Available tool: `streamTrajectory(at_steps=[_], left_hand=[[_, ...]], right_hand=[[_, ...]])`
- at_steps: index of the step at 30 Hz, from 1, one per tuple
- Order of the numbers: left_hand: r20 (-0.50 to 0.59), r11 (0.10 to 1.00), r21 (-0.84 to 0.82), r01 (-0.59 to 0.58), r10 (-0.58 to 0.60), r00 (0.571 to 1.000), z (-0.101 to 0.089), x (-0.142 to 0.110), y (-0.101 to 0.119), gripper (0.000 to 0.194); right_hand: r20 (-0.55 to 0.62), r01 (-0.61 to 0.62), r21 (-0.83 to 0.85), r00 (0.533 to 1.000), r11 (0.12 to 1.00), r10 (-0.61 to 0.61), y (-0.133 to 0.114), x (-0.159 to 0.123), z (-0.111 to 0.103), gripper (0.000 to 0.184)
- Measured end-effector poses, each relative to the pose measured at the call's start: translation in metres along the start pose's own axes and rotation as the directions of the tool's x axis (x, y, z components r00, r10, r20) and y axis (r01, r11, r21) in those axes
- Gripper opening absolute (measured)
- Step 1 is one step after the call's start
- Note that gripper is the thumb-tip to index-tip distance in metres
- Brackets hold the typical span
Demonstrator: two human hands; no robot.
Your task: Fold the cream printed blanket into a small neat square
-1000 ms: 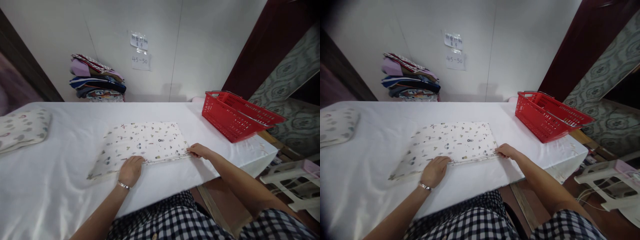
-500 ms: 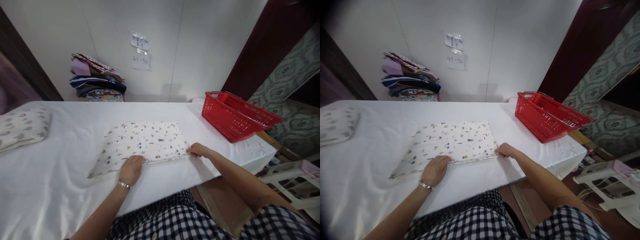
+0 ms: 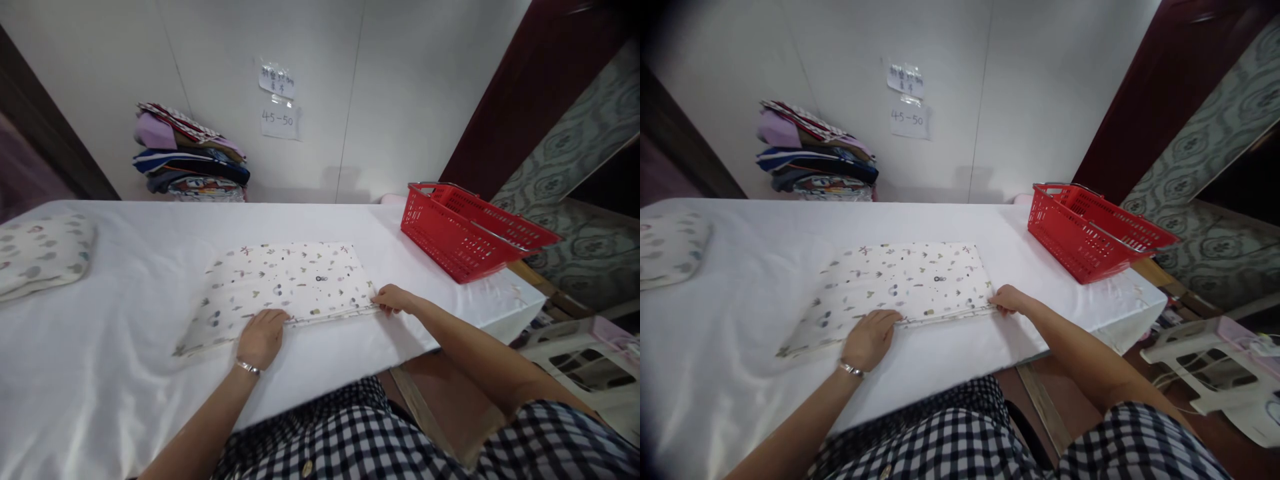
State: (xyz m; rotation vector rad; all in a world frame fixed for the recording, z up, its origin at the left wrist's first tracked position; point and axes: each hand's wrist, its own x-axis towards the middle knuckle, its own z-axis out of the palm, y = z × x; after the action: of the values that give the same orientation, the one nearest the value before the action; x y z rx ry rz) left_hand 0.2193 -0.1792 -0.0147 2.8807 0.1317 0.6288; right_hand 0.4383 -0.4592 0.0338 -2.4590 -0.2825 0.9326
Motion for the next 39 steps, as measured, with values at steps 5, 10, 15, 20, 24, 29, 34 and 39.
streamTrajectory(at_steps=[5,10,15,20,24,29,34,39], left_hand=[[0.007,1.000,-0.005,0.003,-0.003,1.000,-0.002,0.001,0.001,0.031],[-0.001,1.000,-0.019,-0.001,0.001,1.000,-0.001,0.001,0.001,0.031],[-0.051,0.999,-0.045,0.002,-0.004,0.999,0.003,-0.001,-0.004,0.030],[-0.077,0.997,-0.072,0.027,-0.033,0.996,0.004,-0.002,-0.007,0.028],[-0.050,0.998,-0.060,0.033,-0.036,0.998,0.003,0.000,-0.005,0.027],[-0.038,0.998,-0.055,0.042,-0.045,0.998,0.003,0.000,-0.005,0.027],[-0.037,0.998,-0.052,0.028,-0.030,0.999,0.003,0.000,-0.005,0.027],[-0.050,0.998,-0.055,-0.010,0.007,0.999,0.001,0.000,-0.003,0.026]], right_hand=[[-0.048,0.025,-0.024,0.998,0.999,-0.026,-0.003,0.001,-0.005,0.023],[-0.090,0.053,-0.022,0.994,0.998,-0.055,-0.011,-0.001,-0.017,0.020],[-0.036,0.053,0.095,0.998,0.994,-0.050,-0.013,-0.006,-0.022,0.020],[0.089,-0.028,0.162,0.996,0.986,0.013,-0.003,-0.010,-0.008,0.021],[0.110,-0.039,0.140,0.994,0.989,0.023,0.002,-0.014,0.001,0.023],[0.068,-0.001,0.098,0.998,0.995,-0.005,0.003,-0.013,0.001,0.023],[0.035,0.018,-0.017,0.999,1.000,-0.017,0.004,-0.012,0.002,0.020],[-0.121,0.050,-0.207,0.990,0.977,-0.077,-0.004,-0.022,0.006,0.014]])
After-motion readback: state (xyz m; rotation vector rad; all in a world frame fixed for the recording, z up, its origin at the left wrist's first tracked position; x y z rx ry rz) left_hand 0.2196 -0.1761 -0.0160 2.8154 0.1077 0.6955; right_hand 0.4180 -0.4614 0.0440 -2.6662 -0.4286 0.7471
